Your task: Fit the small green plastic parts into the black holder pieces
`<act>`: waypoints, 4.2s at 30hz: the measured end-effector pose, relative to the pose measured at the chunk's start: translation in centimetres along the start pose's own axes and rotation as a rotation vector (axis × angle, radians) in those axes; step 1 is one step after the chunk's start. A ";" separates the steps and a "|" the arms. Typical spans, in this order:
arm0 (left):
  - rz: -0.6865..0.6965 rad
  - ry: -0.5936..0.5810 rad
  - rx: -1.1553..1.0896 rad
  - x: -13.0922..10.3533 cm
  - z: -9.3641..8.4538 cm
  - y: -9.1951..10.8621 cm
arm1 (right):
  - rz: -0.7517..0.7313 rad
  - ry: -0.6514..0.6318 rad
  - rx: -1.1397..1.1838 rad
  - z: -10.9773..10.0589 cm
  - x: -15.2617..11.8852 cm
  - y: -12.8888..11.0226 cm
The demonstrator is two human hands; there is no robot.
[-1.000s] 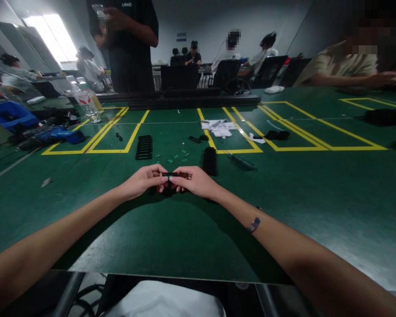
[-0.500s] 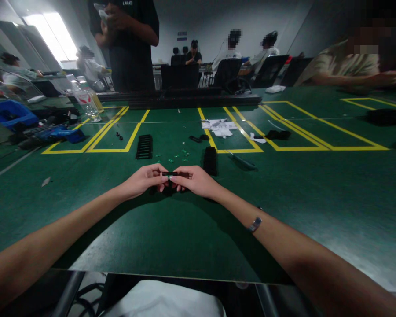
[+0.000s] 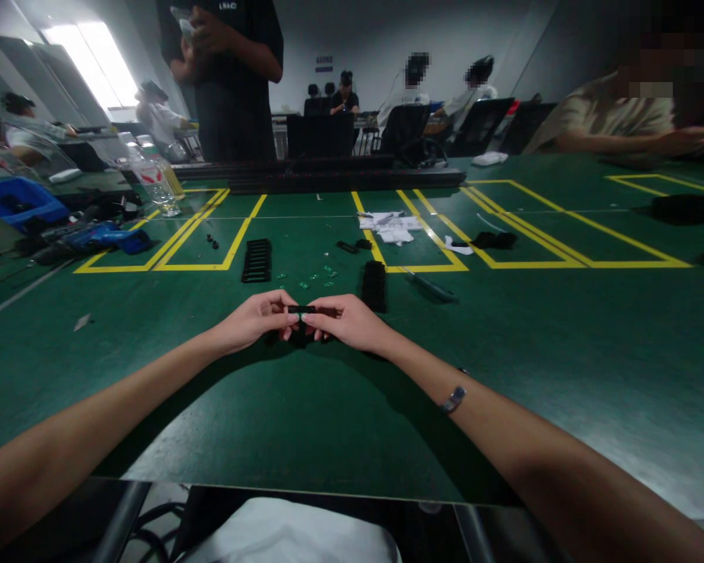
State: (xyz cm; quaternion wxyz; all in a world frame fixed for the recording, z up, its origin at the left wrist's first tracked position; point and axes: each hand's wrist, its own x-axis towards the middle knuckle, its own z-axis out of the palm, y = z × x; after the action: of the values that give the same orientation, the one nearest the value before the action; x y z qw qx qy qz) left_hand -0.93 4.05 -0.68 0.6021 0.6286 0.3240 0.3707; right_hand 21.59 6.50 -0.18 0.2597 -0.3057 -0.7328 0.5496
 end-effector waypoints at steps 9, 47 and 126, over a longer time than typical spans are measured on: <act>0.009 0.013 0.008 0.0 0.1 0.1 | 0.014 0.008 0.013 0.0 0.1 0.3; -0.001 0.011 0.007 0.0 -0.2 -0.3 | -0.013 -0.018 -0.028 -0.1 -0.1 0.0; -0.110 -0.149 0.024 -0.5 -0.7 1.0 | 0.180 -0.132 0.605 1.4 -1.3 -0.6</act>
State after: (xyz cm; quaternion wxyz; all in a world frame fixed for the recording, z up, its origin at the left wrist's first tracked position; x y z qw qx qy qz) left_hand -1.81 3.89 0.29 0.6363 0.6429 0.3167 0.2853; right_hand 21.32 4.52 -0.07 0.2410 -0.2421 -0.5215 0.7819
